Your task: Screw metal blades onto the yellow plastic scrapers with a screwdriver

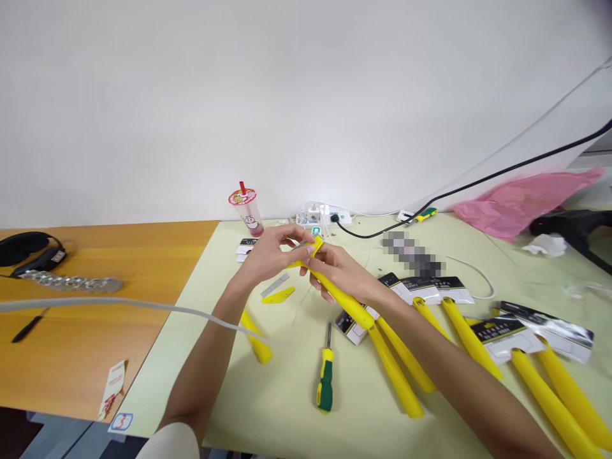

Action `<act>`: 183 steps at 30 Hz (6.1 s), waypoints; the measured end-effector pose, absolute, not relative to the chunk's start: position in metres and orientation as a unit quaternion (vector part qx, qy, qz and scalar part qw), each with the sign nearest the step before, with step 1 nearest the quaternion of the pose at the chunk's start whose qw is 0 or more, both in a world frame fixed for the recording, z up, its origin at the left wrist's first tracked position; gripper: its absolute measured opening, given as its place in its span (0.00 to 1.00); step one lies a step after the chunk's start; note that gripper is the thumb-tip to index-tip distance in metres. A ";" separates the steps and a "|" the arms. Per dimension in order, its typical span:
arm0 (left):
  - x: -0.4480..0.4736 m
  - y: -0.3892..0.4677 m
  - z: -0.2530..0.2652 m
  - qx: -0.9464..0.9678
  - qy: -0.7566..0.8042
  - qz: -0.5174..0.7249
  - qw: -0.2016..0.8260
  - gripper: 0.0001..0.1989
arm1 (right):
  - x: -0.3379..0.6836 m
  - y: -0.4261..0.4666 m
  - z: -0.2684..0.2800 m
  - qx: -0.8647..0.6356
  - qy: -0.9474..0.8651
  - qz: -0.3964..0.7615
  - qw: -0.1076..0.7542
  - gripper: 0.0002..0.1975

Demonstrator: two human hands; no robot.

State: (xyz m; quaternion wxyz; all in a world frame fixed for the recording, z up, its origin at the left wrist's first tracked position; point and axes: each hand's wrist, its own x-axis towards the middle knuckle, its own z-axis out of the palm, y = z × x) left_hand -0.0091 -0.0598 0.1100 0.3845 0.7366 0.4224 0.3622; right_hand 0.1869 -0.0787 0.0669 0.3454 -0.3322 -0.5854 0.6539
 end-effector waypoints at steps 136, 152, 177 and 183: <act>0.029 -0.090 0.094 0.747 0.342 0.428 0.377 0.37 | 0.256 -0.091 0.127 -0.348 -0.689 0.408 0.488 0.13; -0.057 -0.100 0.026 0.426 0.315 0.540 0.654 0.34 | 0.286 -0.043 0.032 -0.587 -0.802 0.114 -0.005 0.11; -0.071 -0.113 -0.012 0.184 0.189 0.549 0.793 0.50 | 0.358 0.007 -0.032 -0.554 -0.764 0.329 0.042 0.15; -0.069 -0.114 -0.011 0.188 0.198 0.540 0.796 0.51 | 0.356 0.002 -0.032 -0.541 -0.767 0.341 0.053 0.15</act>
